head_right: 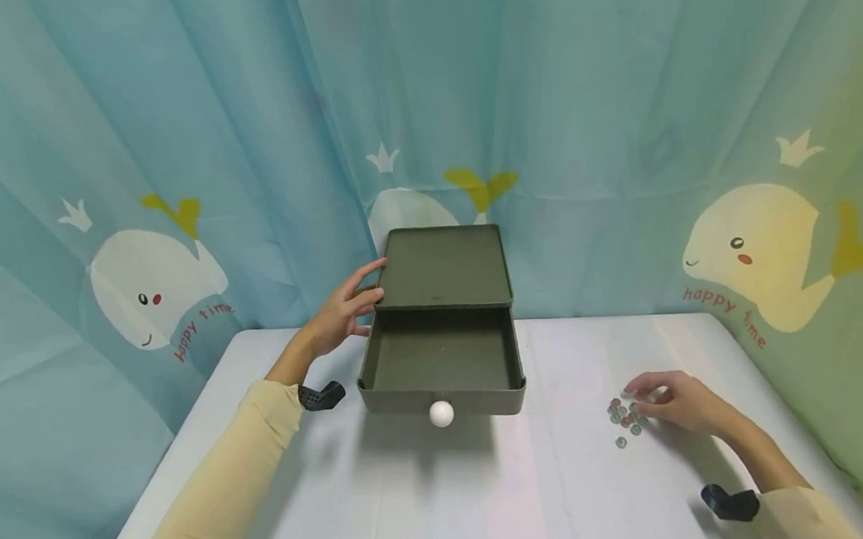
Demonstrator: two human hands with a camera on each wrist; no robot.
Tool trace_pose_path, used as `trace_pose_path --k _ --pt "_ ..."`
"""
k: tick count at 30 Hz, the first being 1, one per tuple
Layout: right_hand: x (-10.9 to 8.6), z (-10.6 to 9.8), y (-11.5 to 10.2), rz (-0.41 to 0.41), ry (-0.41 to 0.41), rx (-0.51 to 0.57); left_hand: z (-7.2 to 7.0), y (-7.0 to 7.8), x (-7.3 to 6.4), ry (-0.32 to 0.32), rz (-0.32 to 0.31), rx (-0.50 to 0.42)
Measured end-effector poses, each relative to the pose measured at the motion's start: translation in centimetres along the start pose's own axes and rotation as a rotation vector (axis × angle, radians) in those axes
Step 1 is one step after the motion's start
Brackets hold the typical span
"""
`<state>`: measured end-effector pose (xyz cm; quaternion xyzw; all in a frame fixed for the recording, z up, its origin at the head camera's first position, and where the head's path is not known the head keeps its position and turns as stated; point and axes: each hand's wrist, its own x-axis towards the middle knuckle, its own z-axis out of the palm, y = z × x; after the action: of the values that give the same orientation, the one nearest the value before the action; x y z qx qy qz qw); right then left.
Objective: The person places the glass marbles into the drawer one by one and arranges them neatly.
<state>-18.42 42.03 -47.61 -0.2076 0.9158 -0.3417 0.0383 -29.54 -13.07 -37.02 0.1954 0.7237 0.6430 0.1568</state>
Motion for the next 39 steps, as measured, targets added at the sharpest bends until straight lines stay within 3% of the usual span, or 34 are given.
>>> trace_pose_path --k 5,21,39 --pt "-0.1 0.04 -0.03 0.035 -0.018 -0.004 -0.18 0.27 -0.12 -0.002 -0.009 0.008" --pt "-0.37 0.65 -0.07 0.062 0.051 -0.075 -0.52 -0.32 -0.29 -0.026 -0.024 -0.01" --pt "-0.42 0.59 0.59 0.15 0.001 -0.056 -0.16 -0.1 0.19 -0.015 -0.039 0.027"
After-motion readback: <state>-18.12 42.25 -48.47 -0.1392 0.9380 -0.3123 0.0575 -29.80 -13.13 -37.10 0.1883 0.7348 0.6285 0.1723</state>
